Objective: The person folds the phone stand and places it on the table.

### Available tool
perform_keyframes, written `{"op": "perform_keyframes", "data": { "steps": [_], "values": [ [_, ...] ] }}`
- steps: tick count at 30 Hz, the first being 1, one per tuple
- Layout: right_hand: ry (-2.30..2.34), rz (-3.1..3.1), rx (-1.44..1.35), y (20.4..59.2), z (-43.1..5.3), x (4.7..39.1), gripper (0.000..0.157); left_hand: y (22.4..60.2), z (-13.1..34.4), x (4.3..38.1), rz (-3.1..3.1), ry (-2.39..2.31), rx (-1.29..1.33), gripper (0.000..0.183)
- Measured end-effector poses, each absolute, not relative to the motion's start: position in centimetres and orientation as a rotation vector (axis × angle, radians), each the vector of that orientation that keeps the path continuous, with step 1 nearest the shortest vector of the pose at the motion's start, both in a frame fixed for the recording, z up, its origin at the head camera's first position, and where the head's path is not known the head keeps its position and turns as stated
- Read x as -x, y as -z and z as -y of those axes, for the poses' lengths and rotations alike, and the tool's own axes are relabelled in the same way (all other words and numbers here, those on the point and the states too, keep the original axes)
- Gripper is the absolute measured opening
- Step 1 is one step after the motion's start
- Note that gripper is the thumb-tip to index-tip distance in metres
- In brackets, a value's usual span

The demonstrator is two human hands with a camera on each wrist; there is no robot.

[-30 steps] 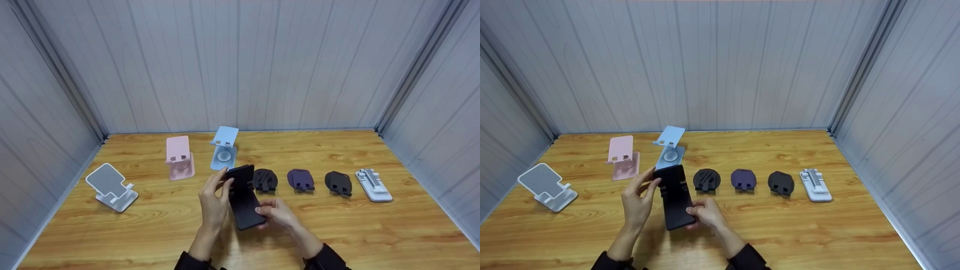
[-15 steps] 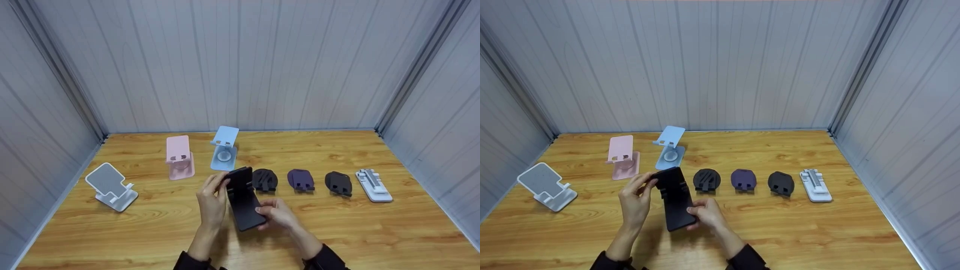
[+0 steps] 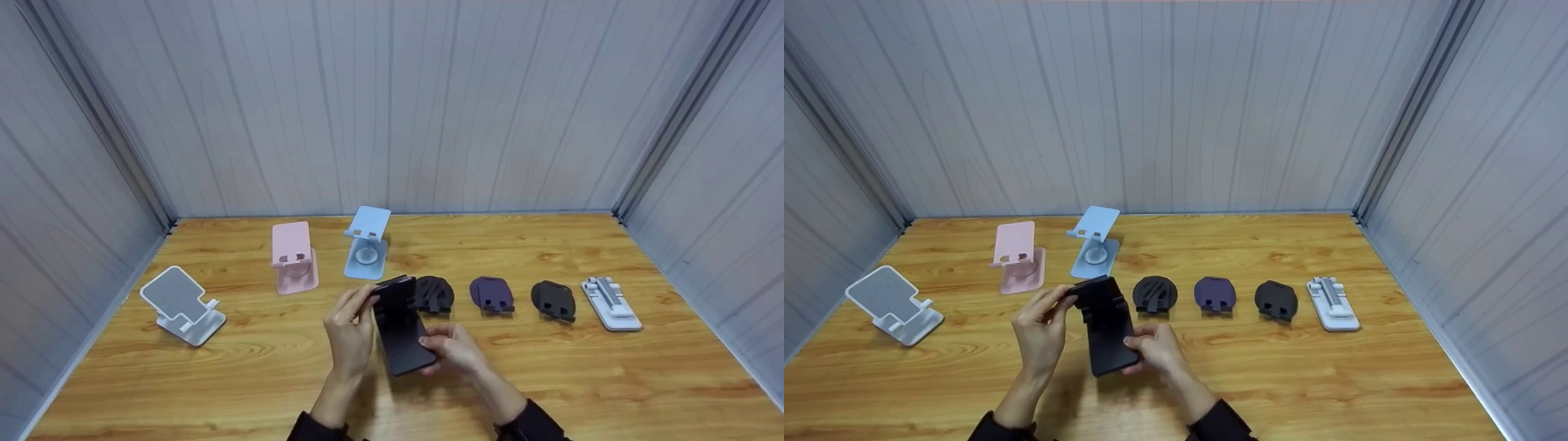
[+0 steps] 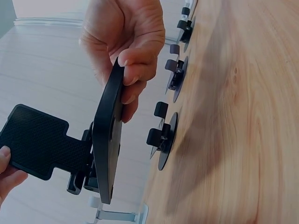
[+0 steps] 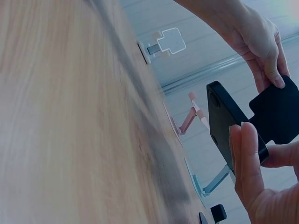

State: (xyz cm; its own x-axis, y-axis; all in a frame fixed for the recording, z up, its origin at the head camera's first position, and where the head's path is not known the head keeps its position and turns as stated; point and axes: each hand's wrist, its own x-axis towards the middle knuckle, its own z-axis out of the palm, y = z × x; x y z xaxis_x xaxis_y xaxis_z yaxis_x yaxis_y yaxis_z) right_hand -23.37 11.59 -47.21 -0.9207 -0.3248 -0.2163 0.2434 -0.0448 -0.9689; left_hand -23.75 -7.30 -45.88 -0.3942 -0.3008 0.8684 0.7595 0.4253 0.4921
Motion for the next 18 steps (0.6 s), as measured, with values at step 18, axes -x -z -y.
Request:
{"op": "perform_keyframes", "data": {
  "steps": [18],
  "values": [
    [2.094,-1.888,0.074,46.7,-12.0,23.5,0.028,46.4,6.4,23.9,1.543,1.182,0.531,0.031]
  ]
}}
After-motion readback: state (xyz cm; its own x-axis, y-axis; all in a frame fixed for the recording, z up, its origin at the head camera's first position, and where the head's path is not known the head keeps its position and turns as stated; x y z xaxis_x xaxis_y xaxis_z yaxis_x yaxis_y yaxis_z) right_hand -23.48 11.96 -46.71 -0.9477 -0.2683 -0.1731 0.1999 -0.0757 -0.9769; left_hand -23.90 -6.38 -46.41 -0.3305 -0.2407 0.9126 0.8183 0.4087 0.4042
